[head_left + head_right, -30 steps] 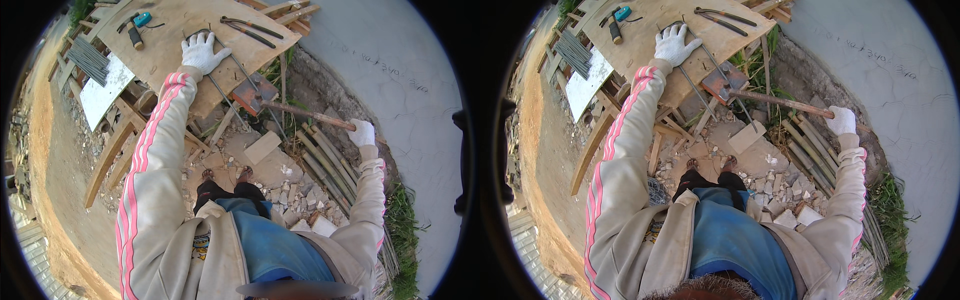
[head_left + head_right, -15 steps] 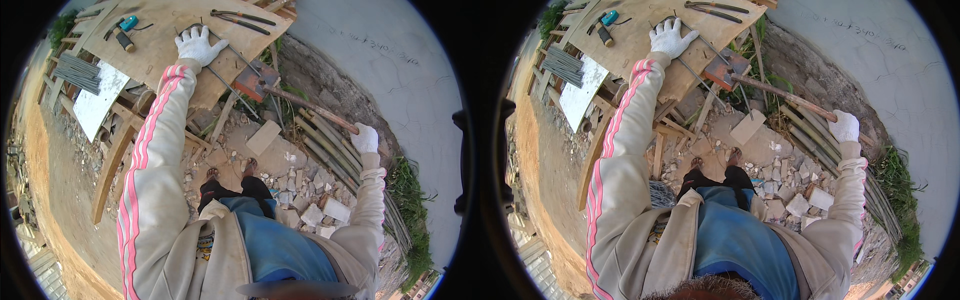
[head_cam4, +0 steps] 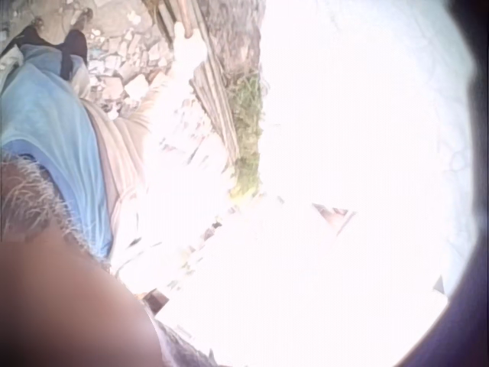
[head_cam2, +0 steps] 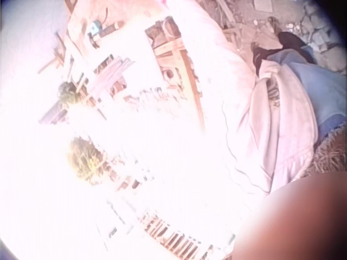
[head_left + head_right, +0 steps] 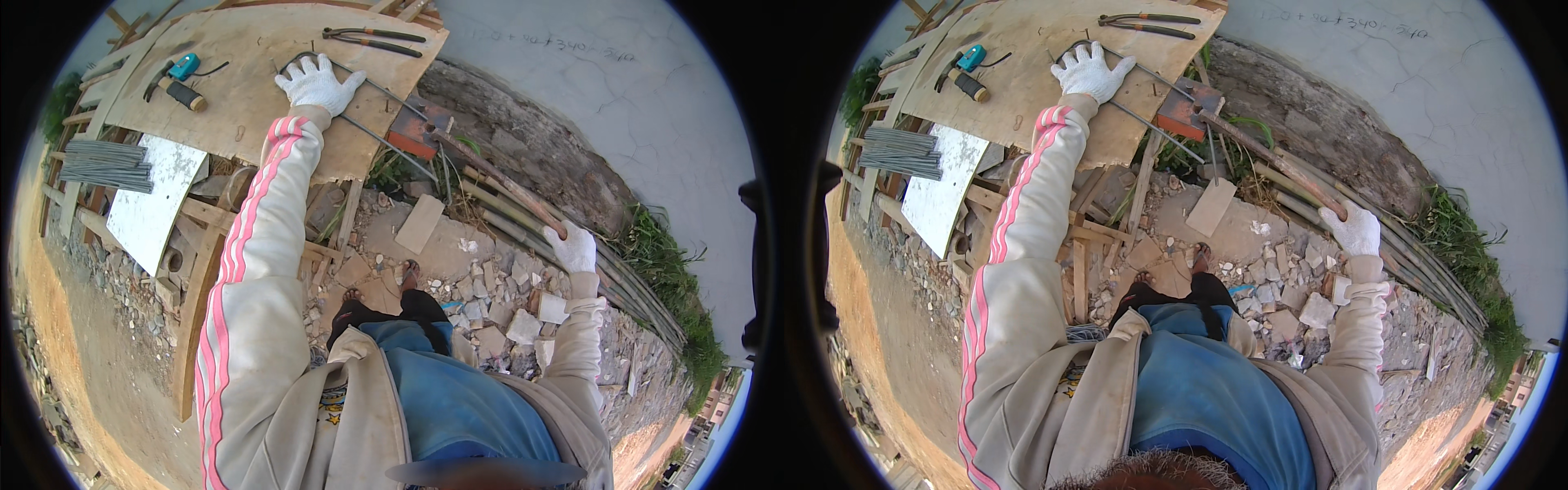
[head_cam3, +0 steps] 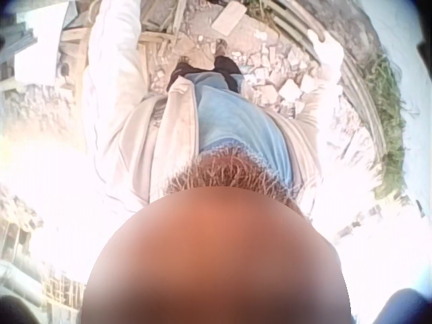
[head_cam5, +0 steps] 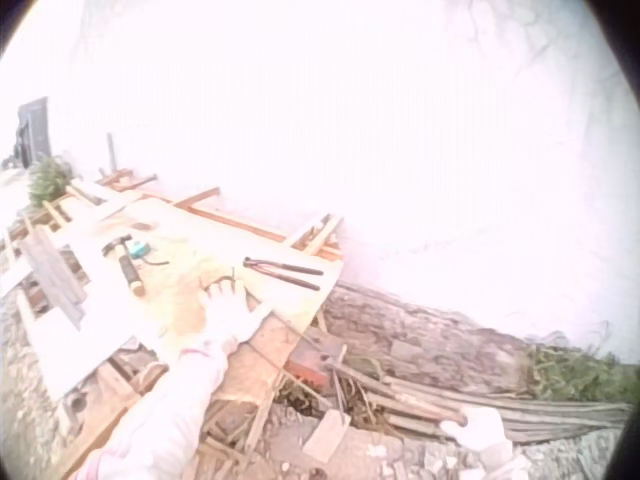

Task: The person bends metal rods into U-shapes using a hammer and a wooden workbench. They repeatedly pick up rods, position them on the bench, and strike them with a hammer to form the desired shape.

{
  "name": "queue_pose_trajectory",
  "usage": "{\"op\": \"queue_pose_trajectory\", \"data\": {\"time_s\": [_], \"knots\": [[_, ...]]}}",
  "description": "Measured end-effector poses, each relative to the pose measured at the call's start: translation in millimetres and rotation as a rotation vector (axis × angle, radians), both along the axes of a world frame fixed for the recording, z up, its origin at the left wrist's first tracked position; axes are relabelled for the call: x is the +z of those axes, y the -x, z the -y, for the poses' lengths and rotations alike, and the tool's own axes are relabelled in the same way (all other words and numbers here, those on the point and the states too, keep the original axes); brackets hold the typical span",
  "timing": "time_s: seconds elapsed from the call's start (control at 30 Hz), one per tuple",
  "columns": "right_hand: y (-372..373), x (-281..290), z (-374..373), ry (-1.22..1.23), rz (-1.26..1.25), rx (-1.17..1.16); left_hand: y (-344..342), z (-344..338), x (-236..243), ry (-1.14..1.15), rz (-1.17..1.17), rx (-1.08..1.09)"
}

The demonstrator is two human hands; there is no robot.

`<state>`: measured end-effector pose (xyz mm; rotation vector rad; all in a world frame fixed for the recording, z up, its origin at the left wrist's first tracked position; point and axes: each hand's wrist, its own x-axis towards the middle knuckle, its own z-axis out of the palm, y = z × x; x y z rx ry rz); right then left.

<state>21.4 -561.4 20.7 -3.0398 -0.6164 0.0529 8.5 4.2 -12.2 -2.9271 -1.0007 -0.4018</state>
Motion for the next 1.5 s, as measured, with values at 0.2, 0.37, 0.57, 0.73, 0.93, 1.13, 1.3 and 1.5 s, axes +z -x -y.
{"op": "queue_pose_trajectory", "data": {"time_s": [0.2, 0.37, 0.57, 0.73, 0.93, 1.13, 1.3, 1.5], "knots": [[35.5, -23.8, 3.2, -0.101, -0.172, -0.182, -0.4, -0.4, -0.8, 0.01, 0.019, -0.043], [66.6, -60.4, -5.3, -0.189, -0.253, -0.264, -0.3, 0.3, 11.6, 0.019, -0.034, -0.103], [67.2, -48.1, -11.8, -0.048, -0.047, -0.259, 5.2, 1.0, 13.1, 0.031, -0.022, -0.115], [48.1, -1.8, -3.4, 0.06, 0.057, -0.183, 4.2, -0.1, 3.7, 0.054, -0.019, -0.117], [47.0, 13.3, -5.2, -0.002, 0.062, -0.127, 5.1, -2.5, 3.6, 0.051, -0.022, -0.11], [48.0, 24.5, 0.4, 0.026, 0.047, -0.107, 2.9, -0.7, 3.7, 0.043, -0.053, -0.106], [56.4, 2.7, -1.9, 0.032, 0.003, -0.163, 3.2, -1.9, 2.4, 0.041, -0.034, -0.107], [45.6, -26.2, 4.1, -0.125, -0.041, -0.113, 2.9, 0.7, 6.0, 0.044, -0.049, -0.117]]}}
